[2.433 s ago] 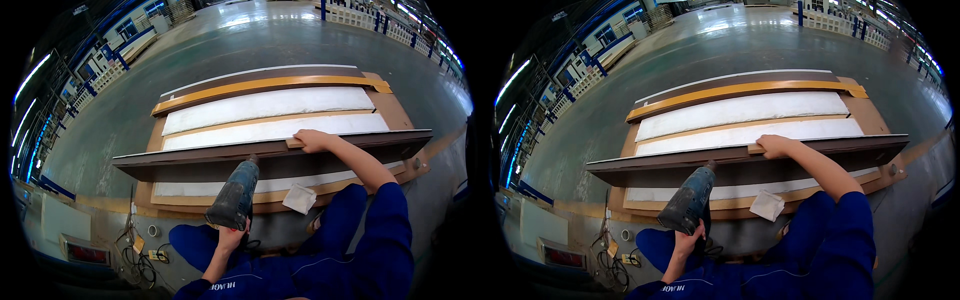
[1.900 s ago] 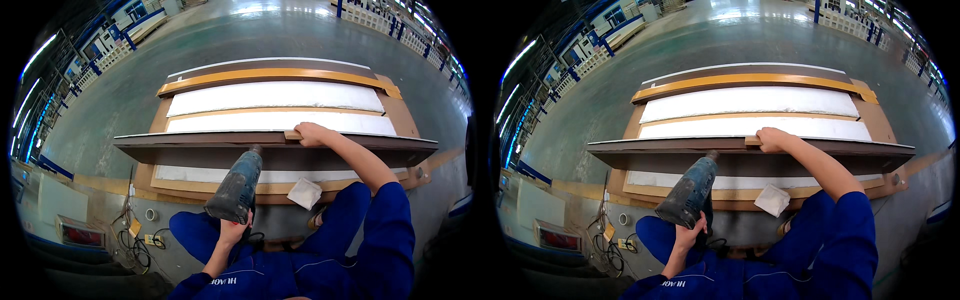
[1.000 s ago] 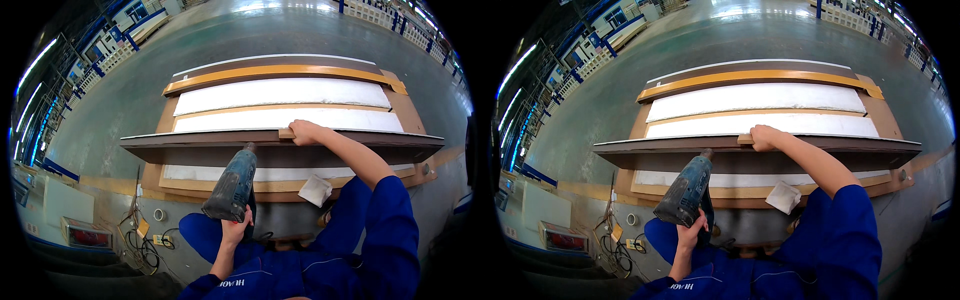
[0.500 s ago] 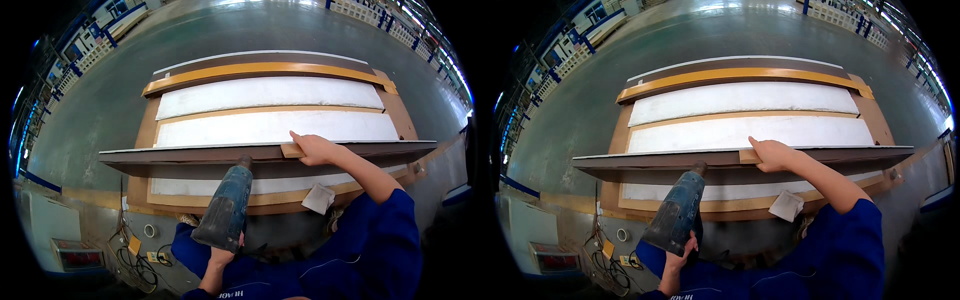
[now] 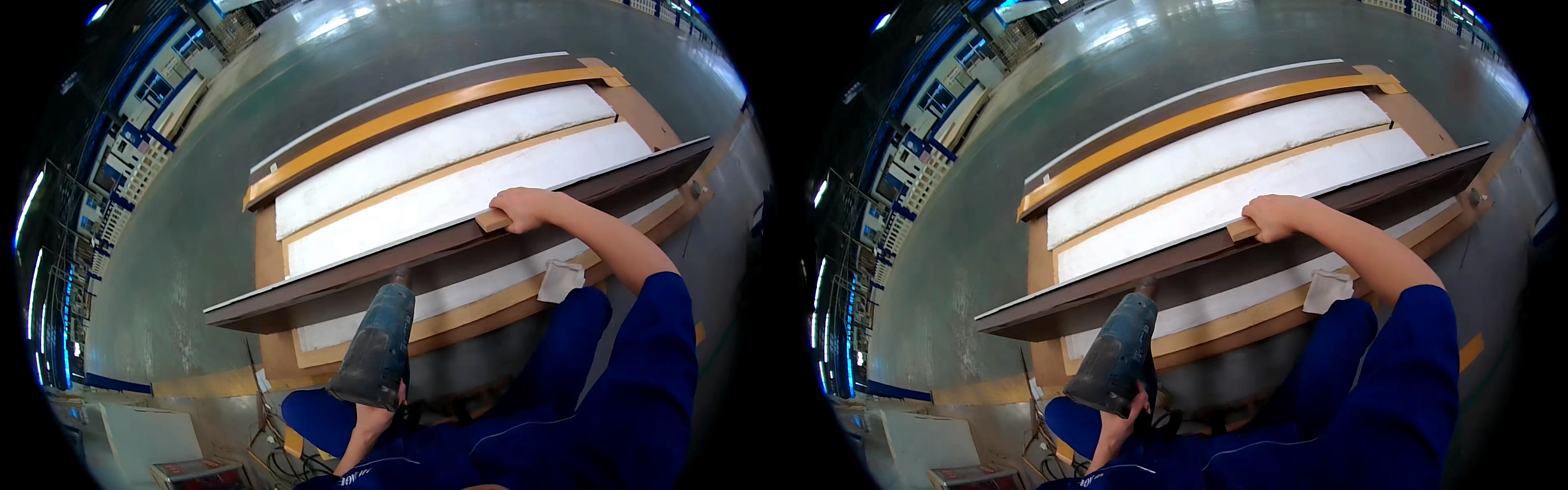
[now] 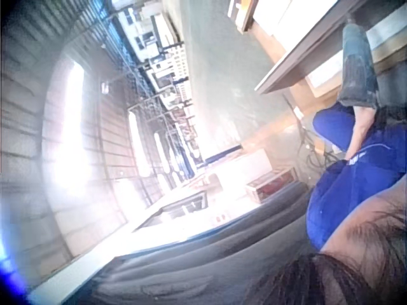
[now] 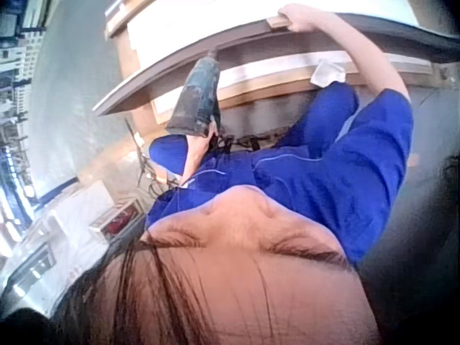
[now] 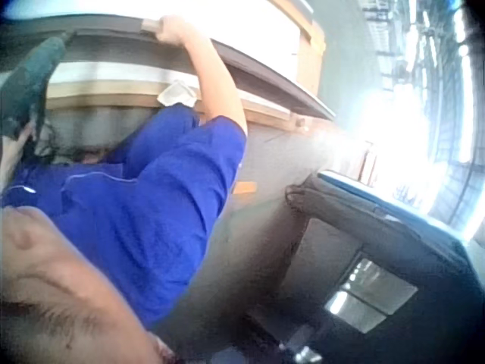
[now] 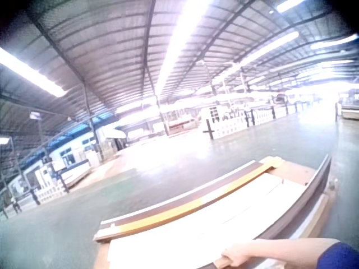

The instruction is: The person uses a heat gun to warm a long wooden panel while simultaneously wiping its surface with a white cloth. They move along the length of the panel, applying heat and wiping in a continuous motion.

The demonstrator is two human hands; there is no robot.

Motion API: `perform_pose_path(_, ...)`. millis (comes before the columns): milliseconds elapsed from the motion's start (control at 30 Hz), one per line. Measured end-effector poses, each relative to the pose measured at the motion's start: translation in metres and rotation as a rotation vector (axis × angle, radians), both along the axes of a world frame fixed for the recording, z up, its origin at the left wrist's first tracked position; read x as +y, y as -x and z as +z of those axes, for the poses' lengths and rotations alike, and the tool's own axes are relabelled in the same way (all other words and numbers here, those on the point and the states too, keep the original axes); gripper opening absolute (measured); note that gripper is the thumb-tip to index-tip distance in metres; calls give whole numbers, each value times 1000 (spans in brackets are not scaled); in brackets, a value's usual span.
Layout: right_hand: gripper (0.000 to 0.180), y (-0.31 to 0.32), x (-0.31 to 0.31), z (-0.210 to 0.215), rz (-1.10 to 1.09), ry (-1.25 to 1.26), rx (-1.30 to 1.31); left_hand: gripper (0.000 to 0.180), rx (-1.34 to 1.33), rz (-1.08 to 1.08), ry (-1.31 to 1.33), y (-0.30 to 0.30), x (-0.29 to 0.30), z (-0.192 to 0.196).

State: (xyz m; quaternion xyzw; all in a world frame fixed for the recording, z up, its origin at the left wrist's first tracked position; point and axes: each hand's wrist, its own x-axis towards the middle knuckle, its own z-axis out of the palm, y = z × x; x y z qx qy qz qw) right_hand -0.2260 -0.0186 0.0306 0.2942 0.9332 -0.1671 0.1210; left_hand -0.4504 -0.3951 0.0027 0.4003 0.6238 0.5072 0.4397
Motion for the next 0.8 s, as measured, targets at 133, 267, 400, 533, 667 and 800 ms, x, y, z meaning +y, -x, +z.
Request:
perform_pose_path(133,37,-2,6,-1,22,-53,31,17,16,7,-34,5,-5,5)
perform_pose_path(267,37,-5,4,2,39,-69,78,18,-137,67,-91,4,-8,-3)
perform_pose_path(400,38,5,6,-5,93,-81,103,18,-183,121,-133,4,-9,-7)
perform_pose_path(533,40,34,-1,-4,105,-46,59,19,-197,122,-204,6,-8,-6)
perform_pose_path(667,36,42,-7,-5,95,-39,65,22,-215,170,-174,12,-14,-7)
perform_pose_path(800,37,46,-9,1,83,-62,18,24,-230,178,-206,13,-14,-10)
